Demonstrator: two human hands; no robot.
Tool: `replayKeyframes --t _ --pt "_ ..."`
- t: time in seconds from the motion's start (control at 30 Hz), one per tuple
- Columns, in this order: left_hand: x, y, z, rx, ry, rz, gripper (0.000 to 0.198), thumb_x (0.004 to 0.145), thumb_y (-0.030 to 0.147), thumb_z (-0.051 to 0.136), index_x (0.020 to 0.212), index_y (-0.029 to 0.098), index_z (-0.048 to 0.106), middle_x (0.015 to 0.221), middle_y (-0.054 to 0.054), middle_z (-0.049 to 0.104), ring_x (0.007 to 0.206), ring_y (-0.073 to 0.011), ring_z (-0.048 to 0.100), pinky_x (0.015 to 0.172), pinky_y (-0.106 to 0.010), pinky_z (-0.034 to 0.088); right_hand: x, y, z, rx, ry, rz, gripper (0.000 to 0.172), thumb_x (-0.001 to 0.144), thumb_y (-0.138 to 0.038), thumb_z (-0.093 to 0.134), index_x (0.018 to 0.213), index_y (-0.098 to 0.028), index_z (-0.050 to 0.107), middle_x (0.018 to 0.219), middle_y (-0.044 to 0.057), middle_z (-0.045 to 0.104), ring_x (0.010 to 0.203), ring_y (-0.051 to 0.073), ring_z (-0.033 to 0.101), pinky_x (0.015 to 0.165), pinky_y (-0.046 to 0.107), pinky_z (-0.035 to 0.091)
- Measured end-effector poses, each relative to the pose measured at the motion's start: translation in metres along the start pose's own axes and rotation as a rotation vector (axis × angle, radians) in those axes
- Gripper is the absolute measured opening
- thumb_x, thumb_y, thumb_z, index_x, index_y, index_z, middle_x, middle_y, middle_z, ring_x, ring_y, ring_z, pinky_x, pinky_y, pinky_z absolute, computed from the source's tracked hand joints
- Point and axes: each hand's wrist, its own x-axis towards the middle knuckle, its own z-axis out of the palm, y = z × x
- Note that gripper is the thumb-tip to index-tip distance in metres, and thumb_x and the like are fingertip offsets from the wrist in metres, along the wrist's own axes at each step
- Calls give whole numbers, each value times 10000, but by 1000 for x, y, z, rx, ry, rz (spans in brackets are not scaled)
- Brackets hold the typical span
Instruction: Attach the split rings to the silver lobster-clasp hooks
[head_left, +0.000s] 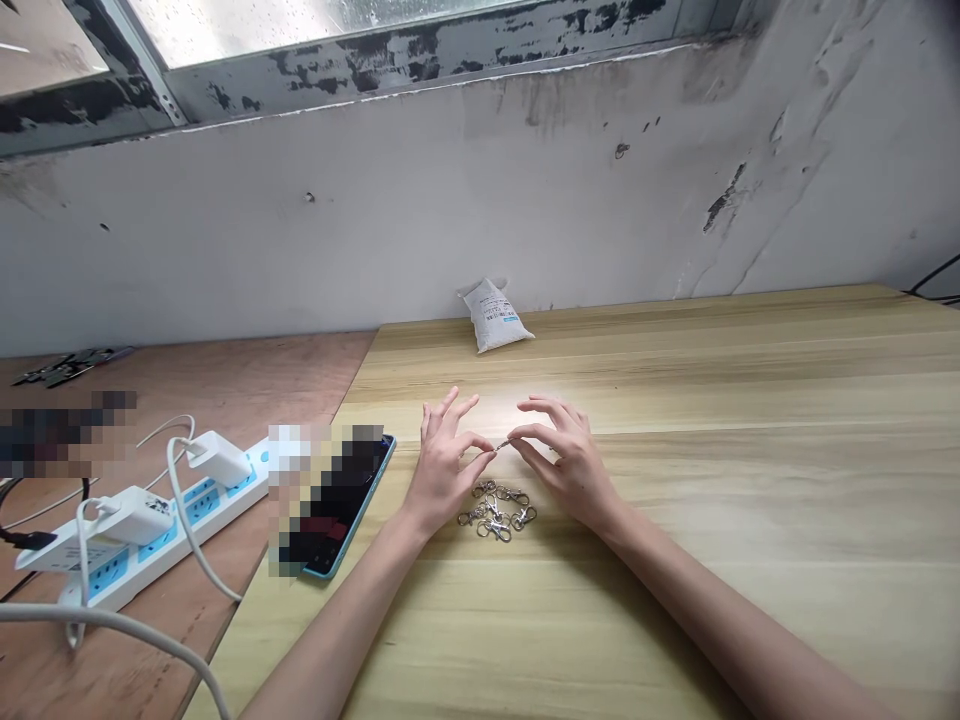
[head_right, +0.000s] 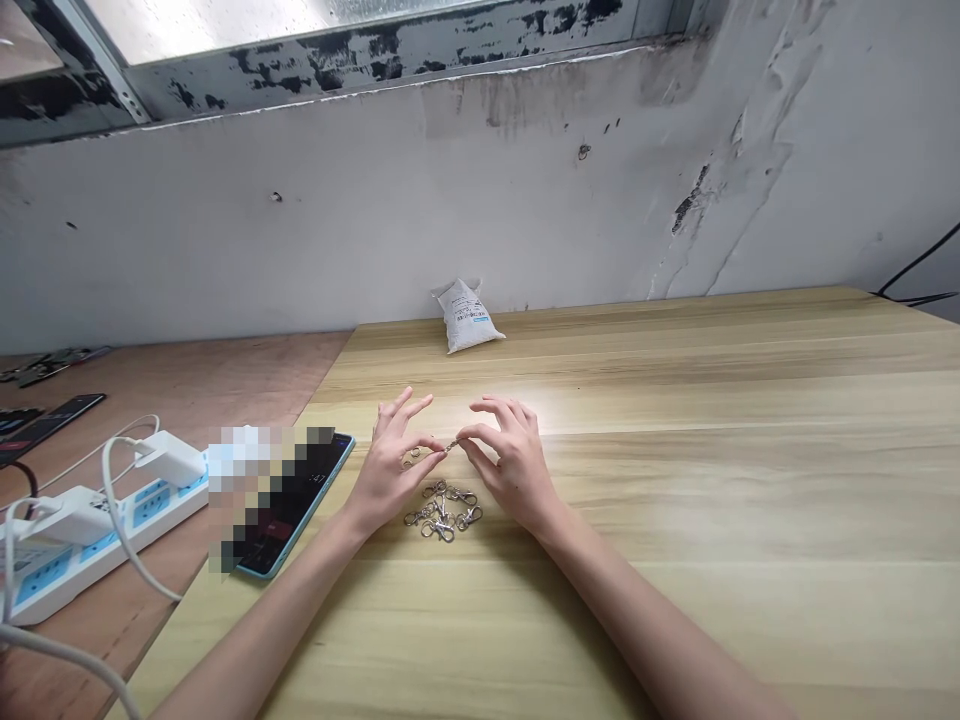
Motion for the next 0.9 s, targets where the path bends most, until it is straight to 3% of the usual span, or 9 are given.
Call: replayKeyframes --t 0.33,0.9 --pt "1 6 1 -41 -6 -18 94 895 240 602 834 225 671 1411 -57 502 1442 -268 247 1154 -648 131 2 -11 -3 -95 -14 -75 139 942 -251 542 898 -256 674 1050 57 647 1143 241 552 1031 479 328" --pt "3 4 -6 -48 27 -27 67 881 224 620 831 221 664 1381 -65 516 1425 -274 269 1153 -639 164 2 2 -7 -31 12 -24 91 913 -212 587 886 -239 670 955 49 636 1034 239 568 900 419 364"
